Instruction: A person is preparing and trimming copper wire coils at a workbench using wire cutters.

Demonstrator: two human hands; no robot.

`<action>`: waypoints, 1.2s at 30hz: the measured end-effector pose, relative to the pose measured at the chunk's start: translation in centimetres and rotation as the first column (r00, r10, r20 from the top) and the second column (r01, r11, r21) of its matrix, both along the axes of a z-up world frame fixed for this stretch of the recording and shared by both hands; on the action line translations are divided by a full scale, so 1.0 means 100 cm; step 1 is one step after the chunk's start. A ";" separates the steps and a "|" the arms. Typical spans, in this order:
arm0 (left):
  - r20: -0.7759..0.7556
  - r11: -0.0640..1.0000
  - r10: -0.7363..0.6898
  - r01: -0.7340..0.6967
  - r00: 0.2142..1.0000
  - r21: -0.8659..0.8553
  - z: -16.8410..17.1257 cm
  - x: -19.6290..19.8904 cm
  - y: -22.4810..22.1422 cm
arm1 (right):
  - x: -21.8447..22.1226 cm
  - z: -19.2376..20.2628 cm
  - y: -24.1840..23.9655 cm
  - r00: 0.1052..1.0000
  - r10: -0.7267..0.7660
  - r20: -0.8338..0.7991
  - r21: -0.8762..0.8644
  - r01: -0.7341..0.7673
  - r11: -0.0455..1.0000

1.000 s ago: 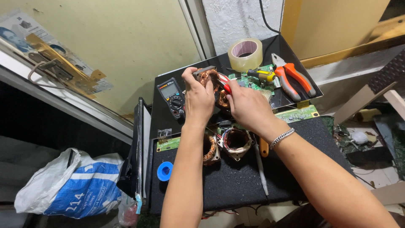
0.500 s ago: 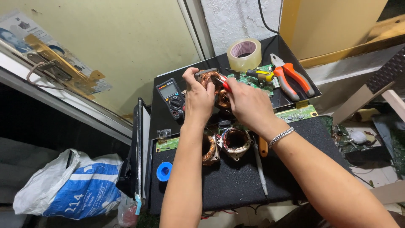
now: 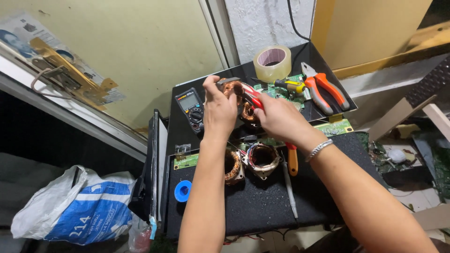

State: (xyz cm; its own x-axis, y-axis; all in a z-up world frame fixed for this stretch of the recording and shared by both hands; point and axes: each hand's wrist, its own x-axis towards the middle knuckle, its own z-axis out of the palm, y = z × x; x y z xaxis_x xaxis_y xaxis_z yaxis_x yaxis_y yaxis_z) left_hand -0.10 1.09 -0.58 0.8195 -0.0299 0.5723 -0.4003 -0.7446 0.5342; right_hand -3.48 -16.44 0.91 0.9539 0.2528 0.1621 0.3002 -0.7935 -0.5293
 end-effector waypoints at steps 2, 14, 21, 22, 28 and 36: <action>-0.031 0.996 0.041 -0.044 0.999 -0.078 0.003 -0.004 0.000 | -0.008 0.013 -0.002 0.996 -0.002 -0.087 0.110 0.012 0.994; -0.193 0.869 -0.154 0.040 0.969 -0.493 -0.002 -0.007 -0.013 | 0.020 -0.018 0.006 0.995 0.086 -0.053 0.858 0.001 0.514; -0.257 0.786 -0.352 0.135 0.900 -0.603 0.009 -0.015 -0.015 | 0.015 -0.008 0.005 0.971 0.153 -0.181 0.944 0.128 0.304; -0.246 0.792 -0.366 0.162 0.897 -0.588 0.006 -0.014 -0.015 | 0.015 -0.009 0.006 0.973 0.153 -0.172 0.950 0.123 0.288; -0.119 0.891 -0.248 0.178 0.961 -0.418 0.012 -0.013 -0.011 | 0.021 -0.019 0.009 0.992 0.088 -0.093 0.952 0.063 0.298; 0.412 0.977 -0.162 0.087 0.896 0.195 0.022 -0.020 -0.016 | 0.028 -0.024 0.007 1.000 -0.010 0.007 0.948 -0.003 0.318</action>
State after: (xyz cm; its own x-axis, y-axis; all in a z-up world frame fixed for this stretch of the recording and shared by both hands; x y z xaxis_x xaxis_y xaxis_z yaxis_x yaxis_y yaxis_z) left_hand -2.07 -0.52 1.64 0.4834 -0.2414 0.8415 -0.6557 -0.7367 0.1653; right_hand -0.67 -15.74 -1.45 0.9510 -0.0833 0.2979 0.3093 0.2466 -0.9184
